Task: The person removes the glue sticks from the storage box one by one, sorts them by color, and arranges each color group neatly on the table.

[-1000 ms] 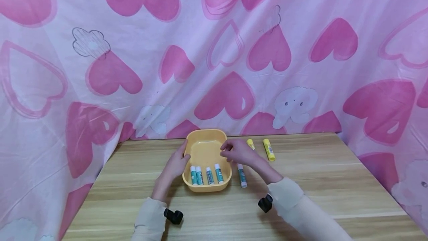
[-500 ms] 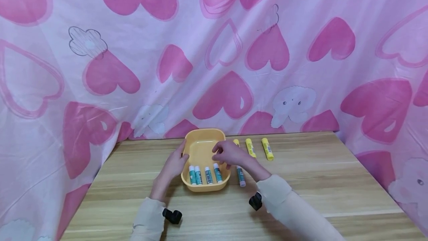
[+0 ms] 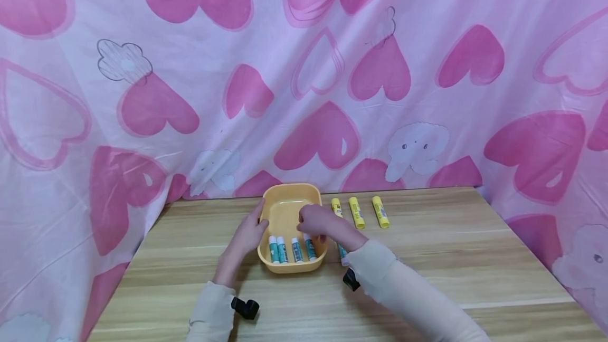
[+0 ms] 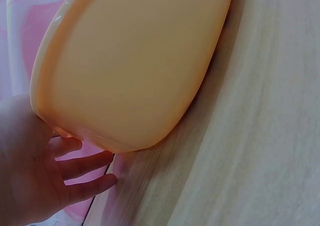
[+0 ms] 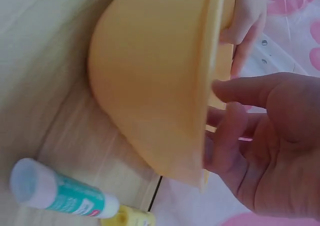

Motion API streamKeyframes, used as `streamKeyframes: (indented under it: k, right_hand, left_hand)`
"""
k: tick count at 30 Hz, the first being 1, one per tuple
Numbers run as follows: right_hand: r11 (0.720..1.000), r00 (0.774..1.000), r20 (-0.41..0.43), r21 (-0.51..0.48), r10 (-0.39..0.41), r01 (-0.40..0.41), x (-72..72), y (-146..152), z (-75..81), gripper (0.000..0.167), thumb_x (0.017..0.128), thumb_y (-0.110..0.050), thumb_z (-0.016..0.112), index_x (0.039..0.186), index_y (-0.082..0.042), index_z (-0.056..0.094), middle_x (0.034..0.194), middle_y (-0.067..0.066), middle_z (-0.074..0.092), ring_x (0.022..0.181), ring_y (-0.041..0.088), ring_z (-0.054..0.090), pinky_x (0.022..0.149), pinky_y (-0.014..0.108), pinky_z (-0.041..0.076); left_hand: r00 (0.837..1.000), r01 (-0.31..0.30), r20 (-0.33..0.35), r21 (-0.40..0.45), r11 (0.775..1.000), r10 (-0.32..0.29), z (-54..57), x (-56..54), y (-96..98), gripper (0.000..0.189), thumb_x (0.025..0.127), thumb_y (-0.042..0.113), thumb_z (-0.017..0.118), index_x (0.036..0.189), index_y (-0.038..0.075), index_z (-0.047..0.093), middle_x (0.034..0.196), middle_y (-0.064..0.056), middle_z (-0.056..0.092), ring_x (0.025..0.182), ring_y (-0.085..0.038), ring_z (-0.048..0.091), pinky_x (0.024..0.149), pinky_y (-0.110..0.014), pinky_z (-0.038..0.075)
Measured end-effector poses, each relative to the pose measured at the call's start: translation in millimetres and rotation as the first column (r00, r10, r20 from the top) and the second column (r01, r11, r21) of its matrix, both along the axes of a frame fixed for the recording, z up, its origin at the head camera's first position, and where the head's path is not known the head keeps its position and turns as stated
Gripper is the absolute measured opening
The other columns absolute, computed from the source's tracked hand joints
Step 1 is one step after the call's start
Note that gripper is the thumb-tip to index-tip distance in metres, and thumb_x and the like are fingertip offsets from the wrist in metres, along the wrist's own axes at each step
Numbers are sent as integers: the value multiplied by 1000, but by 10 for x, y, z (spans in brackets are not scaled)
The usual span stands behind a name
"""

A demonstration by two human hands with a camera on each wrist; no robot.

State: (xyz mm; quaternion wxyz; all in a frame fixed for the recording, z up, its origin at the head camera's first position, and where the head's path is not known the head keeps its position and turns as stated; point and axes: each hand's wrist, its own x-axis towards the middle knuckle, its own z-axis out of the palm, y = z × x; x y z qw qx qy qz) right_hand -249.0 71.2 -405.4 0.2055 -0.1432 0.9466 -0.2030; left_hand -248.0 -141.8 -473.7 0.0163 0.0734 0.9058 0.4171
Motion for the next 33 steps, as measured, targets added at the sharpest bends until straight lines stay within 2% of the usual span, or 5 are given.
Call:
streamKeyframes:
  k: [4,8,20,26,33]
  right_hand:
    - [996,997,69,90,22,-28,-48,-73,-19,15,90,-22,69,87,-8,65,70,8,65,51,17,61,44,26,52]
    - [998,990,144,67,2,-12,-29,-85,-30,18,83,-18,77,90,-11,62,82,10,67,59,19,65,50,28,56]
    - [994,982,177,-94,64,-48,33,-94,-92,14,82,-10,78,87,-10,65,81,5,63,68,21,67,66,36,62]
    - [988,974,211,-148,81,-50,50,-91,-101,20,81,-9,79,96,-8,65,86,5,61,68,24,68,66,38,62]
    - [988,984,154,-139,92,-71,86,-89,-103,25,79,-9,80,99,-10,64,83,4,61,66,23,66,64,36,60]
  left_hand:
    - [1000,3,-12,-1,1000,-3,-6,3,-9,64,103,16,45,160,12,18,161,-16,30,145,-35,34,120,-52,29]
    - [1000,4,-20,-5,1000,-4,-9,3,-3,64,102,16,46,160,11,18,161,-15,30,145,-35,35,120,-52,29]
    - [1000,-7,-10,0,1000,7,-2,-5,-8,64,102,17,46,160,12,19,162,-15,30,147,-34,33,121,-51,27]
    - [1000,-8,-5,6,1000,8,-9,-5,-4,64,102,17,45,160,12,19,162,-14,30,146,-33,34,121,-50,28]
    - [1000,-5,-1,10,1000,5,-9,-7,6,64,102,17,45,160,12,18,163,-13,29,146,-32,34,120,-50,29]
